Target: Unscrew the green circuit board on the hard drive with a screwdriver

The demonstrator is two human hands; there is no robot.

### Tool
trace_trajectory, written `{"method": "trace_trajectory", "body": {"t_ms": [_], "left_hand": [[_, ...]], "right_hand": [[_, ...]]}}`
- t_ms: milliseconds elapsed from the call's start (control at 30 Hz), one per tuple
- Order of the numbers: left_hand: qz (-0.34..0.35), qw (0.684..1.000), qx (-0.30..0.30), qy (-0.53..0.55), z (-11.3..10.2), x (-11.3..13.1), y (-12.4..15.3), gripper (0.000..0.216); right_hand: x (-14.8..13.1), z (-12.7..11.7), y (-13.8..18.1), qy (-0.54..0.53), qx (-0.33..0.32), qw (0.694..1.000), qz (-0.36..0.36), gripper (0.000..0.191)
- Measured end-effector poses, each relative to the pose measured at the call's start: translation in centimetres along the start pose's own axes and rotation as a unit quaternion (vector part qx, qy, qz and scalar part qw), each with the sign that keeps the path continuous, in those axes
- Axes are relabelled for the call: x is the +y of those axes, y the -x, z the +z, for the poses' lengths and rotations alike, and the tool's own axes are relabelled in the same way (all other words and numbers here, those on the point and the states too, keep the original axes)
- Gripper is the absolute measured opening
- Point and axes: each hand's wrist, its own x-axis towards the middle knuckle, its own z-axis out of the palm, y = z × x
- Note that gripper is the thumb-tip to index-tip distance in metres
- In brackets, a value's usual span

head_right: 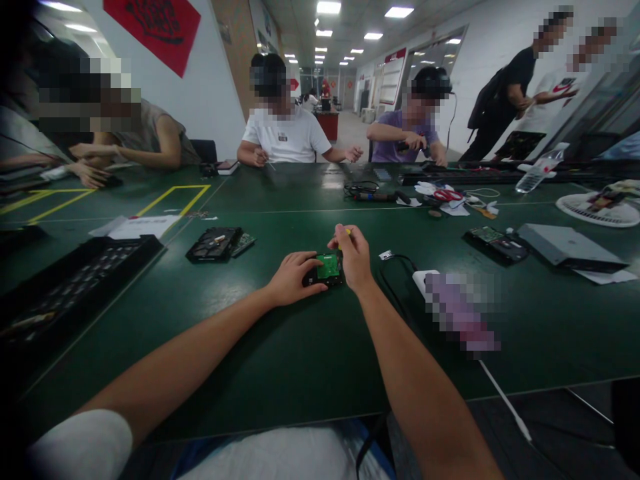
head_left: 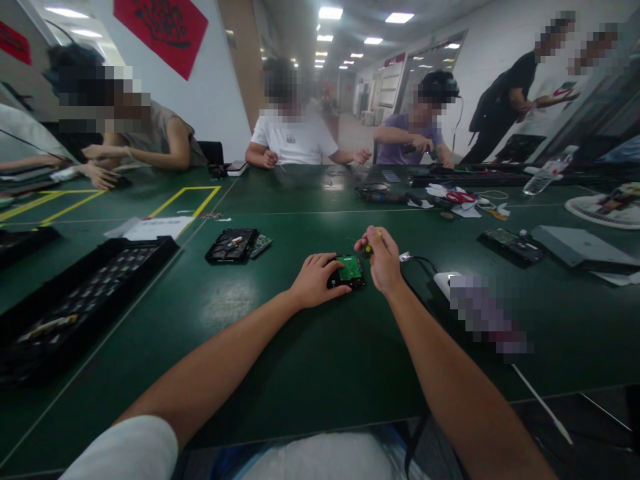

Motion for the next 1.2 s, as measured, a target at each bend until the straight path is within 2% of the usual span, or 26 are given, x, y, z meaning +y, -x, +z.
{"method": "trace_trajectory", "body": {"t_ms": [133, 500, 733, 867, 1100, 1200], "left_hand": [[0.002, 1.0, 0.003, -0.004, 0.06, -0.07, 0.0, 0.067], [0.002, 1.0, 0.001, -0.007, 0.17, -0.15, 0.0, 0.068], [-0.007, 1.0, -0.004, 0.0, 0.02, -0.03, -0.03, 0.067], [-0.004, 1.0, -0.002, 0.005, -0.07, 0.08, -0.05, 0.066], [-0.007, 1.0, -0.005, 0.003, -0.09, 0.07, -0.06, 0.067], [-0.006, 1.0, -0.005, 0.002, -0.08, 0.04, -0.04, 0.067]], "right_hand": [[0.04, 0.17, 0.04, -0.002, 0.019, 1.0, 0.008, 0.034], [-0.06, -0.1, -0.14, -0.038, 0.019, 0.999, 0.009, 0.035], [-0.36, 0.33, 0.04, -0.047, 0.019, 0.999, 0.007, 0.025], [-0.4, 0.5, 0.08, -0.052, 0.014, 0.999, 0.009, 0.033], [-0.46, 0.41, -0.11, -0.025, 0.023, 0.999, 0.015, 0.058], [-0.3, 0.22, -0.14, -0.011, 0.024, 1.0, 0.013, 0.061]]}}
